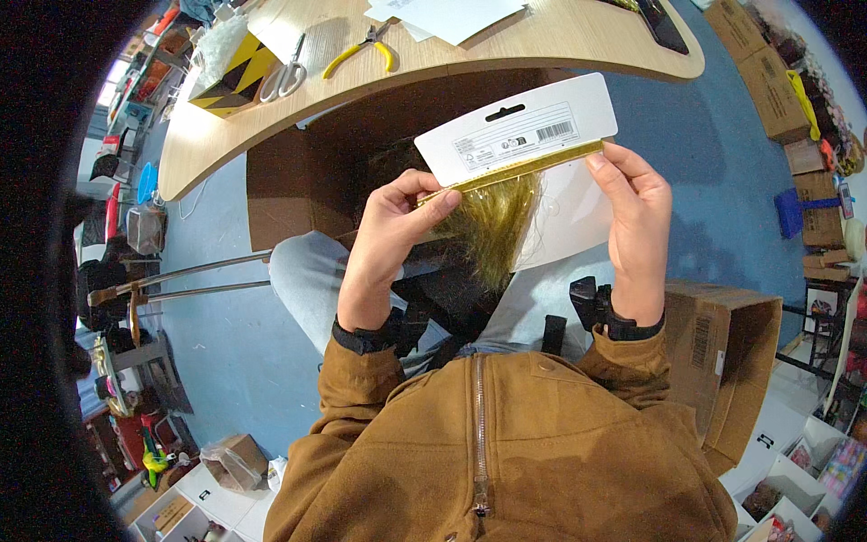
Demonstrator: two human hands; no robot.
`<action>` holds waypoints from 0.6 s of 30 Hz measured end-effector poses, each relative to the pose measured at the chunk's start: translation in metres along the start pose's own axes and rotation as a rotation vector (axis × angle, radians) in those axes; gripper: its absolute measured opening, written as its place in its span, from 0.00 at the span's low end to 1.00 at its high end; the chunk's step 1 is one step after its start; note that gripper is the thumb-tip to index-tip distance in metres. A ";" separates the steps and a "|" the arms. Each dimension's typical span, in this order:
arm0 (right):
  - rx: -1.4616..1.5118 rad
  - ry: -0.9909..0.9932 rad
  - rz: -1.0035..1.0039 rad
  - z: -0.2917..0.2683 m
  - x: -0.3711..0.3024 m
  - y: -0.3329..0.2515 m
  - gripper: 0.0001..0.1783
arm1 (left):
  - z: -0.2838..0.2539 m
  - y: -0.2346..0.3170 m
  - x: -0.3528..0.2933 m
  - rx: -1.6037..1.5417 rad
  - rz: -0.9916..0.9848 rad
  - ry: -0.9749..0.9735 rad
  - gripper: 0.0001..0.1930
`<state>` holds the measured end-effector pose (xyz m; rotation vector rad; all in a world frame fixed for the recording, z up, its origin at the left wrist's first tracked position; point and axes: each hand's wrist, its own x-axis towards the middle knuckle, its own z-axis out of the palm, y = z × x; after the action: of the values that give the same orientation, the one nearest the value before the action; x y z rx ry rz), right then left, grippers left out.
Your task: The person sits on the floor and uses scissors to cut the packaging off a roll of gold tinsel. They then remove the tinsel from its cardboard backing, place it on a nearby table, and later reattach the tinsel to the cardboard backing.
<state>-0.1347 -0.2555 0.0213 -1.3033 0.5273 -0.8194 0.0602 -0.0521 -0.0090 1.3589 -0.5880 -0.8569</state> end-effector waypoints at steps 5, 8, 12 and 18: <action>0.055 0.010 0.058 -0.004 0.006 0.006 0.12 | 0.002 0.003 -0.002 -0.157 -0.075 -0.060 0.10; 0.071 -0.001 0.055 -0.005 0.008 0.009 0.12 | 0.003 0.005 -0.002 -0.182 -0.091 -0.057 0.09; 0.081 -0.013 0.084 -0.010 0.010 0.014 0.14 | 0.002 0.006 -0.004 -0.206 -0.097 -0.056 0.08; -0.065 0.034 0.088 0.011 0.030 0.026 0.14 | 0.008 0.010 -0.004 -0.066 -0.013 0.047 0.08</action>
<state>-0.1022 -0.2708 0.0012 -1.3180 0.6379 -0.7579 0.0533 -0.0533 0.0024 1.3202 -0.5109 -0.8455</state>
